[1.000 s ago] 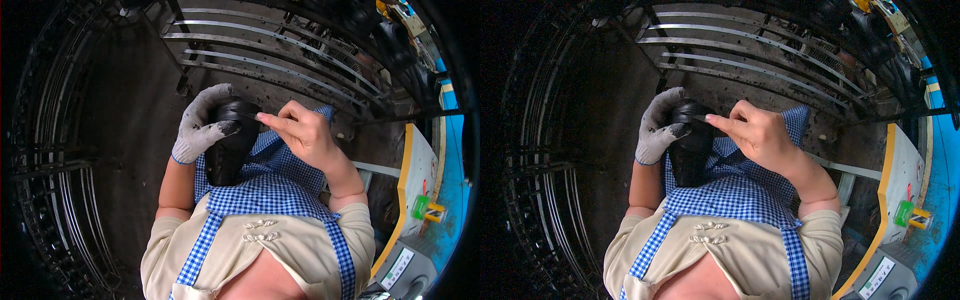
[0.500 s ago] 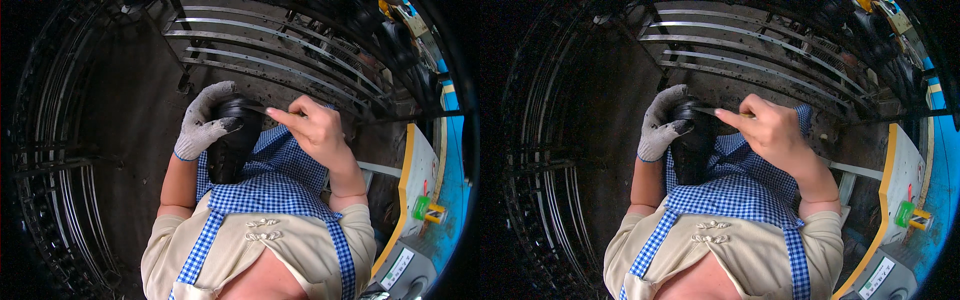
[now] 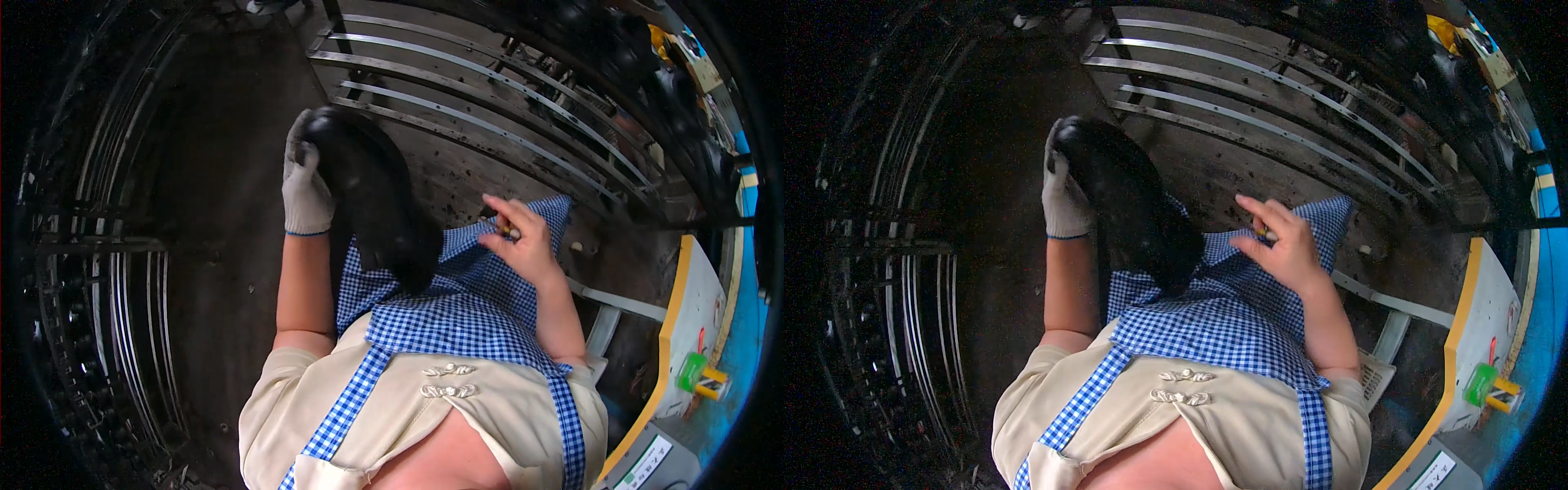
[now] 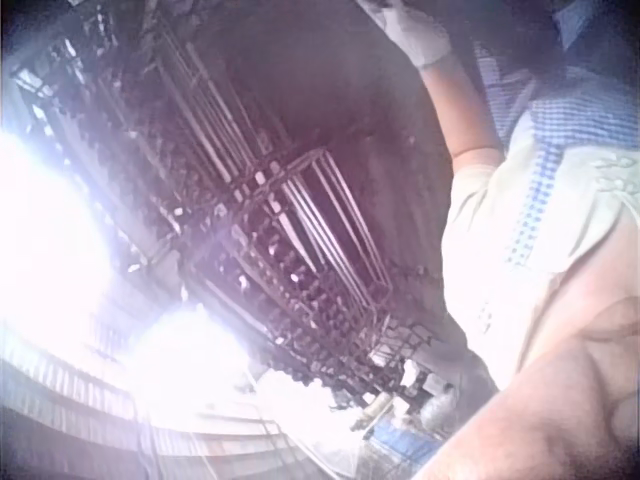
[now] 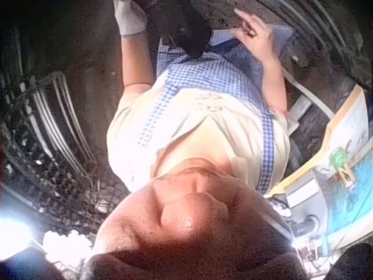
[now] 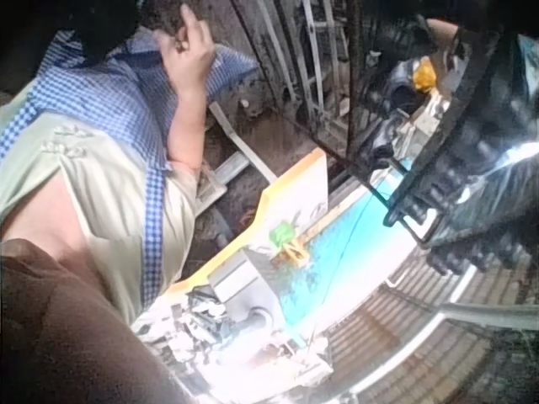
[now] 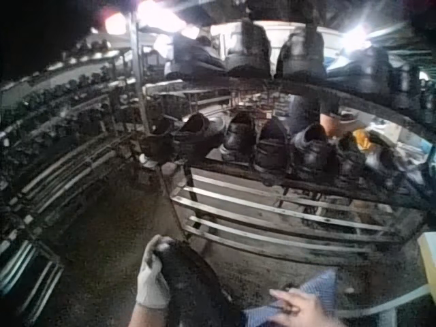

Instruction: The person uses a small metal tool to scrape and clean the soles and edges of black shoes. They handle the shoes one at a time, picking them up from a metal rack, performing the cleaning action, and placing them back on the rack.

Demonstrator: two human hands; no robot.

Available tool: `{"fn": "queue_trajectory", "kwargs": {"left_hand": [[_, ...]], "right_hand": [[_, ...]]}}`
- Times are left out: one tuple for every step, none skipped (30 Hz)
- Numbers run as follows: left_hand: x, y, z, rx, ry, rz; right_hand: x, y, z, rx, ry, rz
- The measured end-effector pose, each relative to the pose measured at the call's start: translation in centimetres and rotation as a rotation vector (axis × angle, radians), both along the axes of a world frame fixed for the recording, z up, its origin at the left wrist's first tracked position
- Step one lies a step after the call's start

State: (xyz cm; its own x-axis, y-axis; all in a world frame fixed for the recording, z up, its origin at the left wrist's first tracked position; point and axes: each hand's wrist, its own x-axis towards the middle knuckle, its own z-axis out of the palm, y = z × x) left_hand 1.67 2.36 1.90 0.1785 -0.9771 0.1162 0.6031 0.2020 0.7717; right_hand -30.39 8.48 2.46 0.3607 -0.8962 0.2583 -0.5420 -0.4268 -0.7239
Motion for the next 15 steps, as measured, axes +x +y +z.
{"fn": "queue_trajectory", "kwargs": {"left_hand": [[0.8,-0.4,-0.9,0.069,0.154,-0.025],[1.6,-0.7,-1.5,0.136,0.308,-0.051],[1.5,-1.0,-1.6,0.185,0.307,0.026],[1.8,-1.7,-2.4,0.161,0.382,0.018],[1.9,-1.6,-2.8,0.163,0.430,-0.015],[1.4,-1.6,-2.7,0.170,0.483,-0.056],[0.9,-1.5,-2.6,0.190,0.474,-0.047],[0.4,-1.2,-2.5,0.210,0.465,-0.038],[-0.3,-1.0,-1.7,0.206,0.506,-0.048],[-0.1,-1.1,-1.9,0.222,0.459,-0.040],[0.2,-1.4,-2.3,0.239,0.412,-0.032],[0.3,-1.4,-2.4,0.255,0.370,-0.024],[0.3,-1.2,-2.0,0.255,0.230,0.073],[0.5,-1.2,-2.2,0.209,0.268,0.010],[1.1,-1.0,-2.5,0.163,0.308,-0.050]], "right_hand": [[0.2,0.3,-1.1,0.005,0.014,0.038],[0.5,0.9,-1.7,-0.027,0.000,0.050],[1.1,1.6,-2.0,-0.058,-0.013,0.061],[1.6,1.9,-2.1,-0.087,-0.026,0.072],[2.1,1.8,-2.2,-0.179,-0.022,0.128],[2.4,1.9,-2.2,-0.252,-0.003,0.125],[2.7,2.0,-2.2,-0.324,0.016,0.120],[3.1,2.0,-2.2,-0.395,0.035,0.116],[3.6,1.7,-0.8,-0.450,0.032,0.158],[3.8,1.8,-0.5,-0.428,0.034,0.188],[4.0,1.8,-0.4,-0.406,0.036,0.219],[4.1,1.9,-0.1,-0.383,0.043,0.250],[4.0,1.8,0.3,-0.357,0.013,0.262],[3.9,1.4,0.2,-0.290,-0.116,0.255],[3.8,1.0,-0.1,-0.220,-0.244,0.249]]}}
